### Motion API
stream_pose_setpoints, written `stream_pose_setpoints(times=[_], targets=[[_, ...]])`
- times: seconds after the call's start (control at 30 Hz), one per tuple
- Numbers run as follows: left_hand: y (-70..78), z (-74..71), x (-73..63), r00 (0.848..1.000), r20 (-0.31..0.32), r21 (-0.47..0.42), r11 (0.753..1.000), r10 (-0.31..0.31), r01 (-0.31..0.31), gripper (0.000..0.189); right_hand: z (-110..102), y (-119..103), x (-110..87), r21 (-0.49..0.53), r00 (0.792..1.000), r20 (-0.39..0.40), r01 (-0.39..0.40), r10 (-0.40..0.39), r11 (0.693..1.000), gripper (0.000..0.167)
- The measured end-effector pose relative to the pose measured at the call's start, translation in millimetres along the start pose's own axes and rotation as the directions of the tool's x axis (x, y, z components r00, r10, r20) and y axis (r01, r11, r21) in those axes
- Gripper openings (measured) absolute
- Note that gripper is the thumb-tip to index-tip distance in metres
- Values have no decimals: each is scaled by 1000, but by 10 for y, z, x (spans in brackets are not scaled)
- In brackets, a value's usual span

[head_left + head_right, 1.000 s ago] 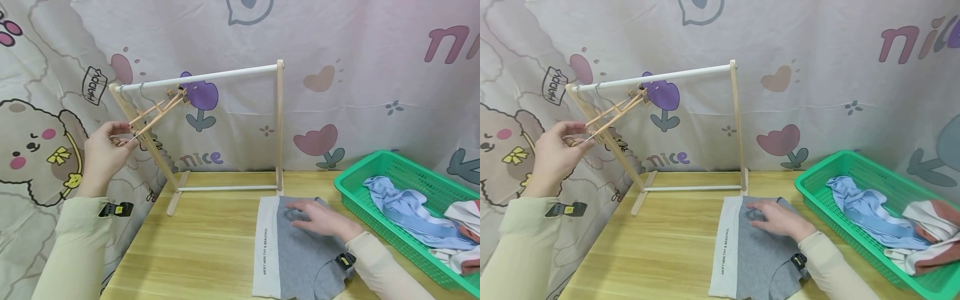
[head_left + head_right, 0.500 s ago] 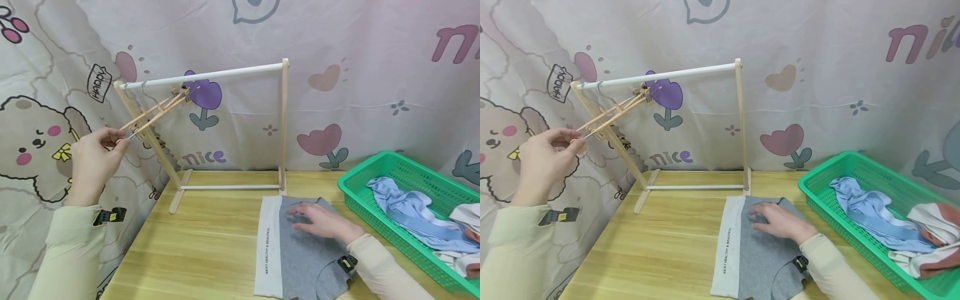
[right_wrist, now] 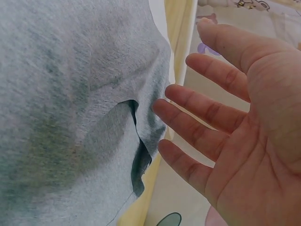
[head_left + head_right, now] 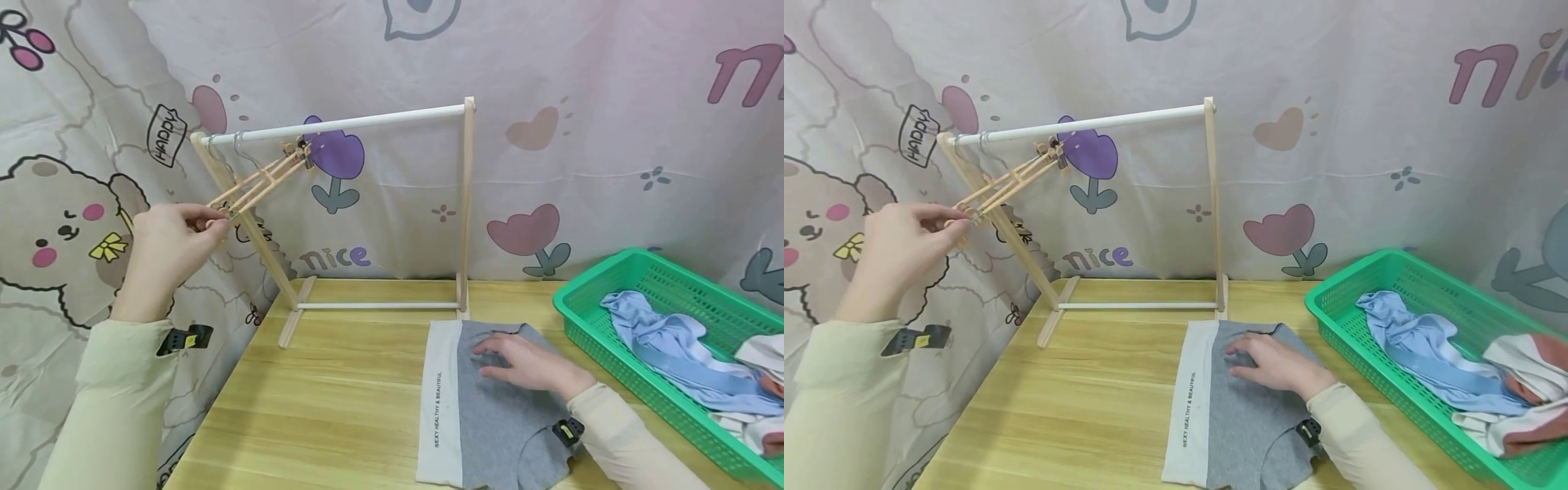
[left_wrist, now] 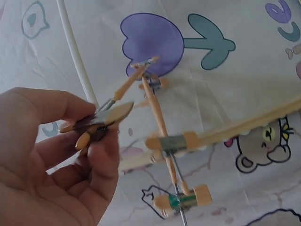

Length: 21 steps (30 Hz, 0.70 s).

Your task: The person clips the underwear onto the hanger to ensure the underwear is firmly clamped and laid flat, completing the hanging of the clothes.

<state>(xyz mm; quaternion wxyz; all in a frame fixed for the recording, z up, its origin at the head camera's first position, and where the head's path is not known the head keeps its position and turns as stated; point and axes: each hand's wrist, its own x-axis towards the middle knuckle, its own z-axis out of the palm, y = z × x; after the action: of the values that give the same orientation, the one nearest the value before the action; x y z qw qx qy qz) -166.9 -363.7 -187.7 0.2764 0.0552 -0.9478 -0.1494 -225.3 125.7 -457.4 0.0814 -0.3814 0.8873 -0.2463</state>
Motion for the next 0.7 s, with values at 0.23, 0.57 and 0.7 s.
stream_pose_setpoints(times=[0.23,0.57,0.7], targets=[[102,72,125,989,138,34,998,-54,50,41,-6,41,-48,1,1000,-14,19,-19,1000,38],[249,238,255,989,134,69,996,-59,50,39,23,102,-73,-12,1000,-15,15,-15,1000,37],[313,275,298,991,121,60,997,-65,58,36,32,115,-73,-15,1000,-11,6,-6,1000,37]])
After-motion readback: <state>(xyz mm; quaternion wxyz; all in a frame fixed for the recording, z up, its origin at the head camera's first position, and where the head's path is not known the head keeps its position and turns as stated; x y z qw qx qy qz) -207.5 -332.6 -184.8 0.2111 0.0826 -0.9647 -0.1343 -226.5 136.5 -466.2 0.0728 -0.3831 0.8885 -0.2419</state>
